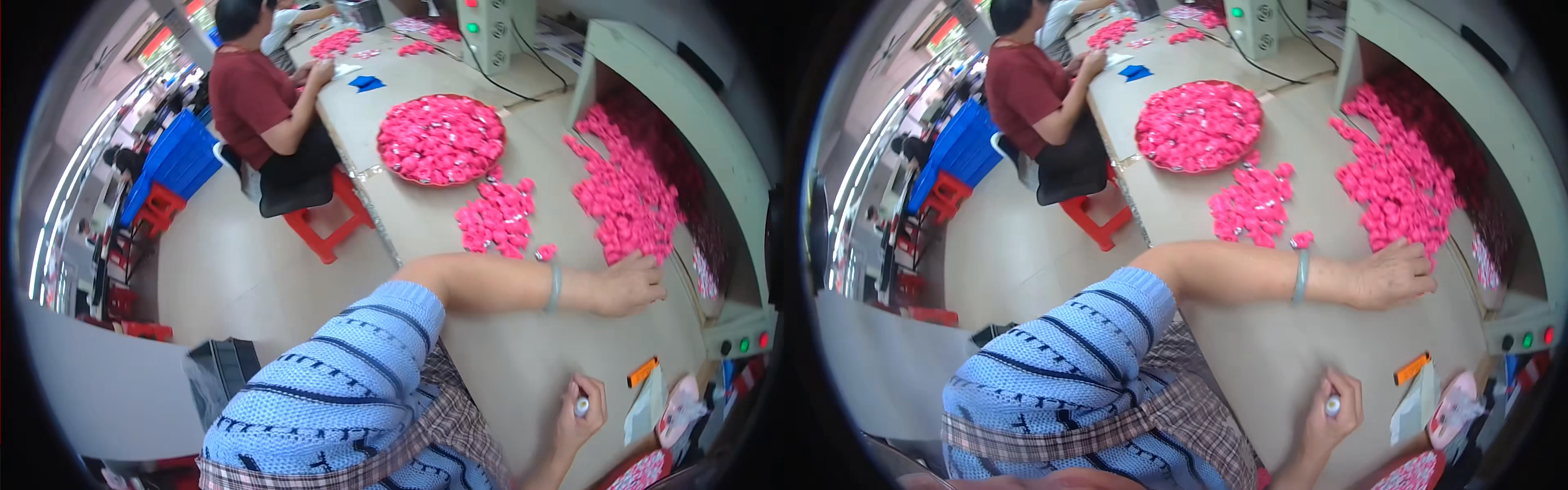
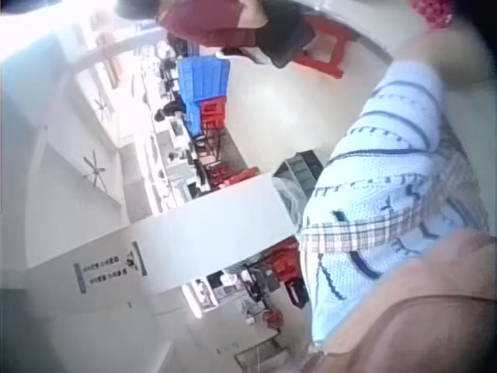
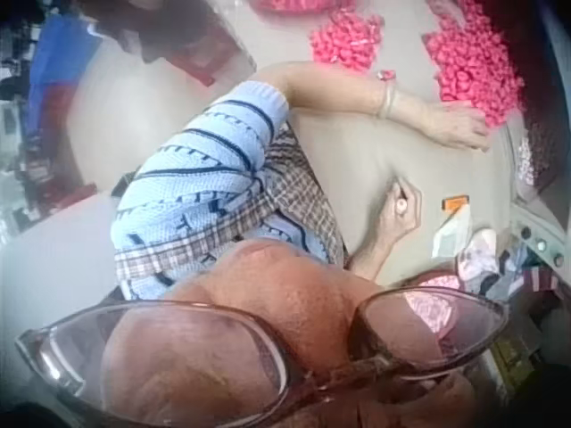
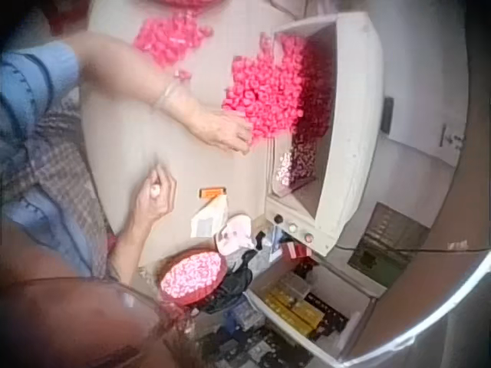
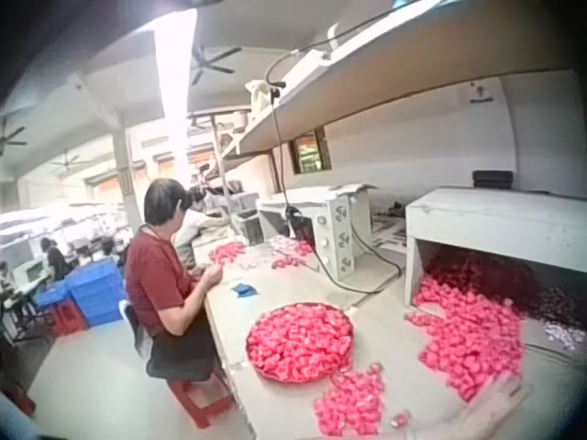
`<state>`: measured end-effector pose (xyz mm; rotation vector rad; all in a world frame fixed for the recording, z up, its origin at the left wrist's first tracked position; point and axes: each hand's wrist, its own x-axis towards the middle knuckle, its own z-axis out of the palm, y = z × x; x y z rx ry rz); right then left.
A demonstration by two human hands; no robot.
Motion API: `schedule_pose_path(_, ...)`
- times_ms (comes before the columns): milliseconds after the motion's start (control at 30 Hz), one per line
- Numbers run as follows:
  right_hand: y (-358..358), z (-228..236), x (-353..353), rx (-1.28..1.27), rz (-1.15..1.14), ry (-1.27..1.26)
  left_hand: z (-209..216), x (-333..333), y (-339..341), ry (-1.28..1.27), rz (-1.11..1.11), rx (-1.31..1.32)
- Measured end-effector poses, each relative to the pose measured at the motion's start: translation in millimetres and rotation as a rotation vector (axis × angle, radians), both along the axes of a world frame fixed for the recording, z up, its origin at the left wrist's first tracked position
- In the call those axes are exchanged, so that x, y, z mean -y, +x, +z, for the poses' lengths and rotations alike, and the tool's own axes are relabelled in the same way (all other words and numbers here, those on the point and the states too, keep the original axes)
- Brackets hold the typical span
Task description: The person applies glue to toy parts using a squeeze bottle, attaches small decorative pieces onto them by hand, and retrieves additional parts from an upper tray onto the table.
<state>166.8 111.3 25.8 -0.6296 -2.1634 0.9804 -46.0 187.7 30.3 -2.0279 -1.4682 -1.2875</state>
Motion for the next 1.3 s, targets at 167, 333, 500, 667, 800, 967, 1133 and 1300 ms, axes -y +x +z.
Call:
schedule_pose_path(167,-6,-1,1,-0.097,-0.017,-0.388,17,37,-12,-0.194,-0.047,0.553)
schedule_pose_path(333,0,-8,-14,-0.125,-0.01,-0.58,4,71,-6,-0.458,-0.393,1.19)
schedule_pose_path(500,-7,13,-9,-0.21,0.072,-0.745,3,133,16,-0.762,-0.517,1.624)
schedule_pose_path(667,-6,7,-10,-0.21,0.116,-0.734,0,167,23,-0.91,-0.592,1.73)
schedule_pose_path(800,-7,8,-7,-0.25,0.149,-0.738,-7,181,27,-0.783,-0.808,2.059)
schedule_pose_path(967,12,9,-9,-0.303,0.053,-0.69,5,192,36,-0.776,-0.81,2.035)
schedule_pose_path(1133,6,6,-14,-0.438,-0.043,-0.712,4,197,27,-0.739,-0.81,1.952)
schedule_pose_path(1300,-12,22,-10,-0.52,-0.093,-0.782,-2,195,25,-0.712,-0.805,2.028)
